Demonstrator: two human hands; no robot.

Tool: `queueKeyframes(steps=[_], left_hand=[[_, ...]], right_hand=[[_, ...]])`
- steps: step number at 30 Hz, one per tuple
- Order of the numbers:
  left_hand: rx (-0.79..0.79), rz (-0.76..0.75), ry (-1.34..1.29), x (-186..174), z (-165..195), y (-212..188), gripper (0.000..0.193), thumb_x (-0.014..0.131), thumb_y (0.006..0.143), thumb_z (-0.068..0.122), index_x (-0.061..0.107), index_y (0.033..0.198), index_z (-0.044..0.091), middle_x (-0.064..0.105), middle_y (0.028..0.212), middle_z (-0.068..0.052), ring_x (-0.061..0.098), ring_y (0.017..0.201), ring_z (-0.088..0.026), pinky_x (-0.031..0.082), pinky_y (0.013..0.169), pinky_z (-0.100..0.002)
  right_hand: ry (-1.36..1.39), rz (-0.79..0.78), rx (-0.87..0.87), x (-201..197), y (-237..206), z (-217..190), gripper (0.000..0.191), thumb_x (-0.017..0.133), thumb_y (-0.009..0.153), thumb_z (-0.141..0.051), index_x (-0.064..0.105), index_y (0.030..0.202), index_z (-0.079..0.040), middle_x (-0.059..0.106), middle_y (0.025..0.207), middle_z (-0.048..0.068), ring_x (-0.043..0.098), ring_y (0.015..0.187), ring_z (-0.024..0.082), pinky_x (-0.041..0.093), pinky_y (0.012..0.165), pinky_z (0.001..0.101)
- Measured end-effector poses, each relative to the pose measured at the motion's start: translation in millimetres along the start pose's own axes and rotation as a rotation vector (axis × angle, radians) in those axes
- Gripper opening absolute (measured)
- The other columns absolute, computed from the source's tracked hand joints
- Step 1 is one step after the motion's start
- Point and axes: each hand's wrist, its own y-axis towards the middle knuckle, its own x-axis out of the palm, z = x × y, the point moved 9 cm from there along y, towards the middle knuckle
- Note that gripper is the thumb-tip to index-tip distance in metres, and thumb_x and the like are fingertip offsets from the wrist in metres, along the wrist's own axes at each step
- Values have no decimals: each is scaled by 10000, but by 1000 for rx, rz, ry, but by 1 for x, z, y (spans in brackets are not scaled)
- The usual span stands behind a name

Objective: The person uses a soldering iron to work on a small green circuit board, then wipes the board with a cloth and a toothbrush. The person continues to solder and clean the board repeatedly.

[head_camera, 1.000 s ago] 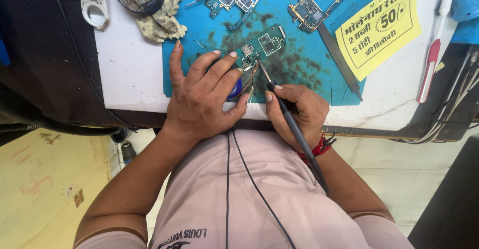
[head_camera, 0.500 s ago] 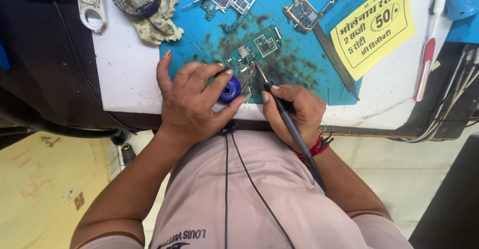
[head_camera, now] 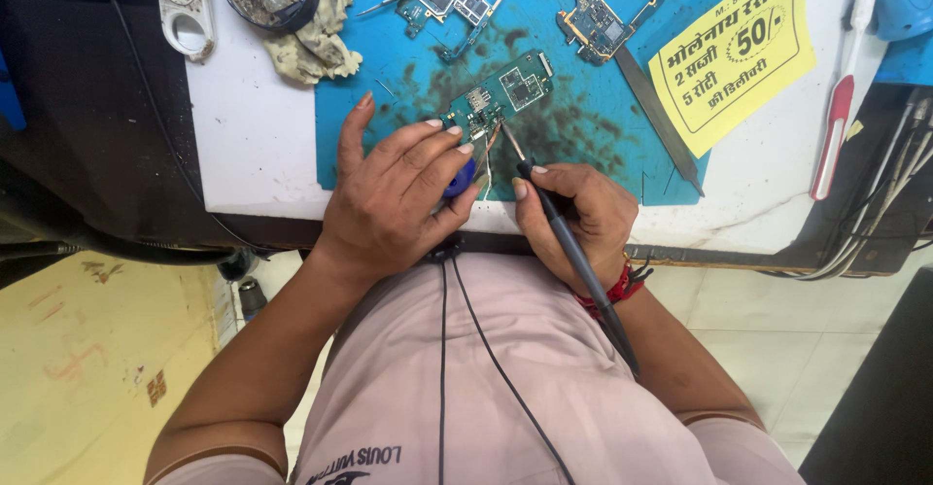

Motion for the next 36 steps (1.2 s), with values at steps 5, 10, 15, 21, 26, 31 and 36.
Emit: queueKeyframes(steps=[5,10,15,21,26,31,36], left_hand=[[0,28,-91,-3,1,4,357,828,954,204,649,1228,60,695,1236,-96,671,1207,-250,345,1227,-555],[-16,68,-268,-4,0,11,395,825,938,127,597,1249,42,677,1231,-114,679,1185,-273,494,1168,-485],[-20,85,-291,-4,-1,14,381,818,926,116,608,1235,44,674,1224,-108,686,1173,-272,503,1165,-481],[-37,84,-247,-5,-1,11,367,821,906,114,631,1211,39,679,1225,-114,684,1170,-270,492,1162,-472],[-50,77,-187,-9,-2,4,359,827,916,120,640,1211,38,676,1259,-123,678,1201,-260,467,1185,-473],[-50,90,-141,-10,-5,0,355,832,923,107,646,1216,34,665,1288,-125,665,1249,-275,458,1190,-476],[-73,132,-143,-14,-10,-6,381,830,943,92,602,1243,37,656,1306,-142,655,1282,-300,445,1210,-504]], right_hand=[[2,5,6,0,0,0,188,814,896,25,662,1006,16,733,921,147,728,749,167,550,663,262],[23,-11,34,0,0,2,188,812,901,20,664,1016,17,738,917,136,712,724,146,536,653,252],[34,-1,46,0,-1,3,186,809,912,15,661,1024,19,738,934,132,703,736,125,532,657,243],[49,48,84,-3,-5,9,195,810,916,9,653,1031,17,736,913,107,663,712,91,513,646,230],[92,78,132,-5,-12,16,190,804,921,10,650,1032,8,740,901,103,652,700,82,503,629,223],[81,41,49,-8,-17,16,199,802,891,-9,634,995,-18,729,891,109,650,675,95,485,568,206],[146,97,37,-14,-19,21,191,777,876,-14,614,974,-27,720,849,91,609,612,74,447,534,204]])
